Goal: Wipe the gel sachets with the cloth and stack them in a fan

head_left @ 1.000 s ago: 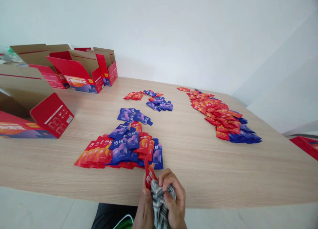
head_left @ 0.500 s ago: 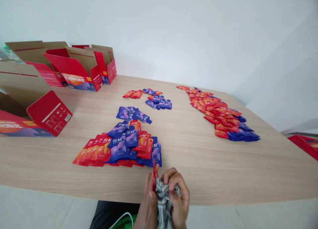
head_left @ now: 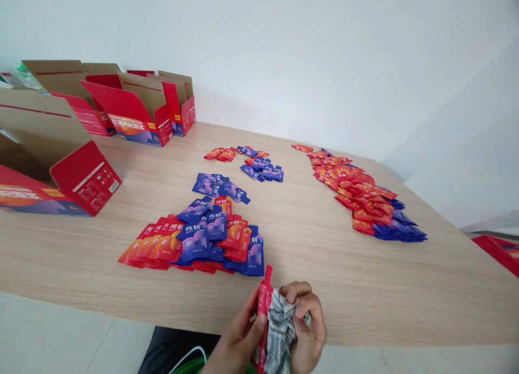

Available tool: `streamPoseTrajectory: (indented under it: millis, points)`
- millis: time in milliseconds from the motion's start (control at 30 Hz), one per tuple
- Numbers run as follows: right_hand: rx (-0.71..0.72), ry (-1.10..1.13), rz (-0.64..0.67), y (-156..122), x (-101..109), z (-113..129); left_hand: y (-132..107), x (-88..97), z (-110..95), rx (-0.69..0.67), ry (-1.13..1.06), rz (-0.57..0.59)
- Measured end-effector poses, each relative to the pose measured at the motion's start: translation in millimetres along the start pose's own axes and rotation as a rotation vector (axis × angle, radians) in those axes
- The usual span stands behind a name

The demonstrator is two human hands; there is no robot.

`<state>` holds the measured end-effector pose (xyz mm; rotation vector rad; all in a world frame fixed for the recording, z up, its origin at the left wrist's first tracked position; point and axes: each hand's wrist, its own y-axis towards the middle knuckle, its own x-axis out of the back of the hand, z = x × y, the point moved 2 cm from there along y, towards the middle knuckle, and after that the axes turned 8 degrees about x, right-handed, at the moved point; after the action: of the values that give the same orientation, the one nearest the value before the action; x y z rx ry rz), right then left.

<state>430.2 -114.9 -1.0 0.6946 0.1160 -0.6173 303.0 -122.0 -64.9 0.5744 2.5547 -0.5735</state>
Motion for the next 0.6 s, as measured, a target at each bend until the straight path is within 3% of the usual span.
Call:
streamPoseTrajectory:
  millis: [100, 200, 267, 400, 533, 600]
  points:
    - [0.039, -0.016, -0.095, 12.2, 4.4, 4.1, -6.9, -3.3, -12.5, 0.111, -0.098, 0.013]
    - [0.043, -0.007, -0.185, 26.0, 14.7, 10.2, -10.0, -5.9, -17.6, 0.274, -0.295, -0.119]
    - [0.078, -0.017, -0.183, 32.8, 19.9, 17.4, -9.0, -9.2, -19.9, 0.292, -0.417, -0.186]
    - [0.193, -0.083, 0.028, 30.3, 13.3, 30.6, -3.2, -16.2, -21.6, 0.206, -0.415, -0.226]
    - [0.263, -0.179, 0.382, 9.6, -7.3, 27.2, -1.8, -18.8, -15.6, 0.190, -0.328, -0.112]
    - [0.265, -0.191, 0.463, -3.1, -12.9, 22.0, -2.4, -18.2, -13.7, 0.169, -0.303, -0.082]
